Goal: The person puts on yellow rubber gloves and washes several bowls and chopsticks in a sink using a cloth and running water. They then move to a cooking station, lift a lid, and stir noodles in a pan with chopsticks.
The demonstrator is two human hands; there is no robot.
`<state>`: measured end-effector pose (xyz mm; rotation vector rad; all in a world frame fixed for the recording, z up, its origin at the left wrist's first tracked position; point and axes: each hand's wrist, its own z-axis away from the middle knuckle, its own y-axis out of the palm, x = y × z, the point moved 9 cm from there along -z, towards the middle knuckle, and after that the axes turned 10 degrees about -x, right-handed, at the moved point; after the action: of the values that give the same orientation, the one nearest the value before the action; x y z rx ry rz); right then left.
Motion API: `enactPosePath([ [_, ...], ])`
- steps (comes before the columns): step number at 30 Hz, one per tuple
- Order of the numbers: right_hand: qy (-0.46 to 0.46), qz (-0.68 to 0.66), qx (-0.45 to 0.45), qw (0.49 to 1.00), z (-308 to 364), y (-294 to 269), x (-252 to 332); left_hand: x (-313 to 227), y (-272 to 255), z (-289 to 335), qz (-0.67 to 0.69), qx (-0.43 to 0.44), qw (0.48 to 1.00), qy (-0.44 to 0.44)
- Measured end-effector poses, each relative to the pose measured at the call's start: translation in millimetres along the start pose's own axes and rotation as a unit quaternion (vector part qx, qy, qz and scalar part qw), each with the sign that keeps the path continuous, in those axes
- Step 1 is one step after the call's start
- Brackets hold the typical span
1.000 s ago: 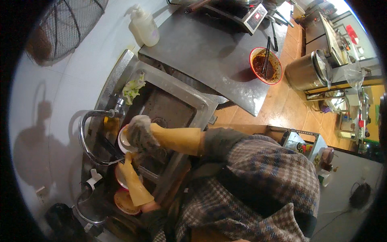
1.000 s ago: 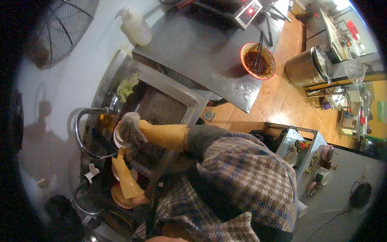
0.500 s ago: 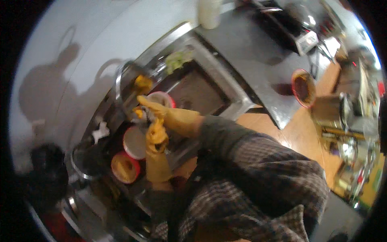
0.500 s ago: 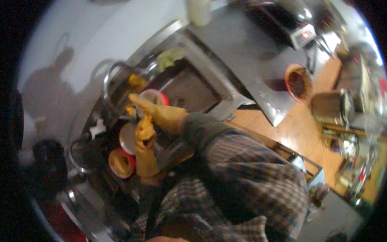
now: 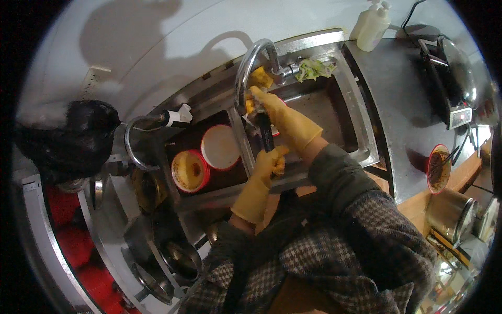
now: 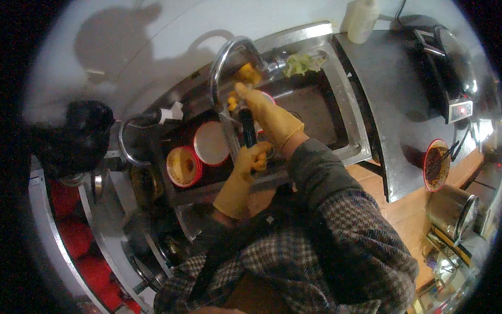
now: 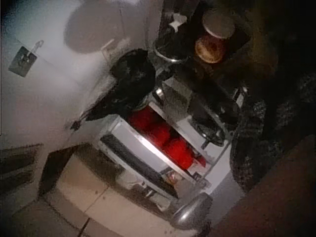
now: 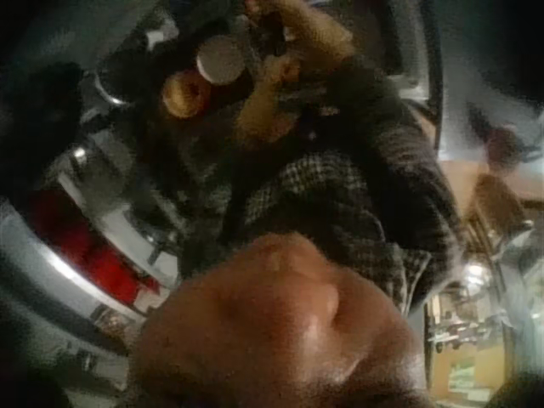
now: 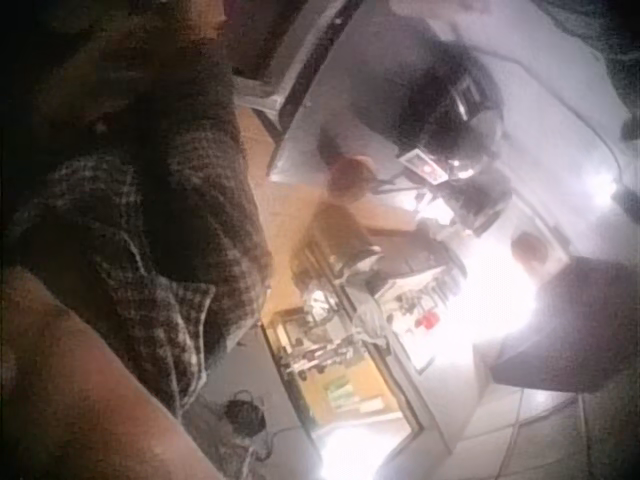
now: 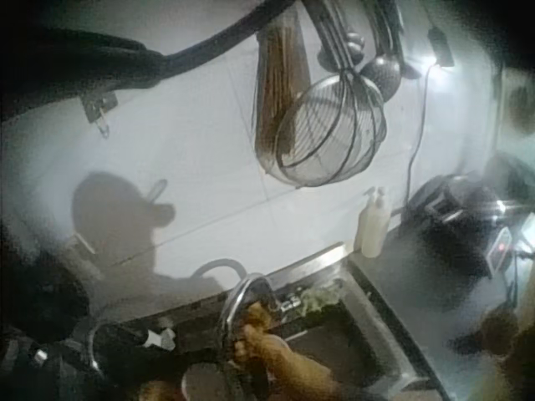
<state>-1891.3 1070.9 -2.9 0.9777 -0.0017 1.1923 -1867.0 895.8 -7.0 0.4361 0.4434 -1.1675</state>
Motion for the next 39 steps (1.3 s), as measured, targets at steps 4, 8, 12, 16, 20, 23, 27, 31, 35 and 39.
enactPosePath([
  [4,0.075,-0.256,0.236,0.934,20.1,17.4,-4.9,-30.5,29.1,30.0,0.294,0.235,0.924,-0.07],
  [8,0.024,-0.029,0.113,0.993,24.3,-14.5,-44.7,-31.5,4.1,-1.9,0.155,0.101,0.983,0.016],
  [12,-0.093,0.246,-0.128,0.956,11.1,-38.3,-58.1,-41.3,-29.0,-14.4,-0.275,-0.18,0.935,0.135],
  [16,-0.188,0.479,-0.095,0.852,-34.6,-26.8,-28.6,-34.1,-11.8,3.1,-0.135,-0.14,0.974,0.119],
  [20,-0.004,0.092,0.16,0.983,-36.1,-10.4,-29.1,-26.2,35.9,32.6,0.306,0.163,0.938,-0.025],
  [23,0.032,-0.214,0.194,0.957,7.1,3.8,-22.0,-59.9,50.6,59.6,0.55,0.399,0.724,-0.116],
  [27,0.085,-0.156,0.159,0.971,41.4,21.7,-22.5,-76.8,48.5,67.6,0.466,0.478,0.74,-0.082],
  [31,-0.003,-0.088,-0.019,0.996,34.9,1.5,-10.8,-61.6,-32.3,27.6,0.279,-0.137,0.928,0.206],
  [35,-0.121,-0.043,-0.065,0.99,43.8,7.3,-34.9,-62.4,-47.1,0.2,0.419,-0.179,0.845,0.279],
  [39,-0.064,-0.073,-0.017,0.995,57.2,-5.3,-50.0,-45.9,-73.2,-49.7,0.409,-0.182,0.876,0.179],
])
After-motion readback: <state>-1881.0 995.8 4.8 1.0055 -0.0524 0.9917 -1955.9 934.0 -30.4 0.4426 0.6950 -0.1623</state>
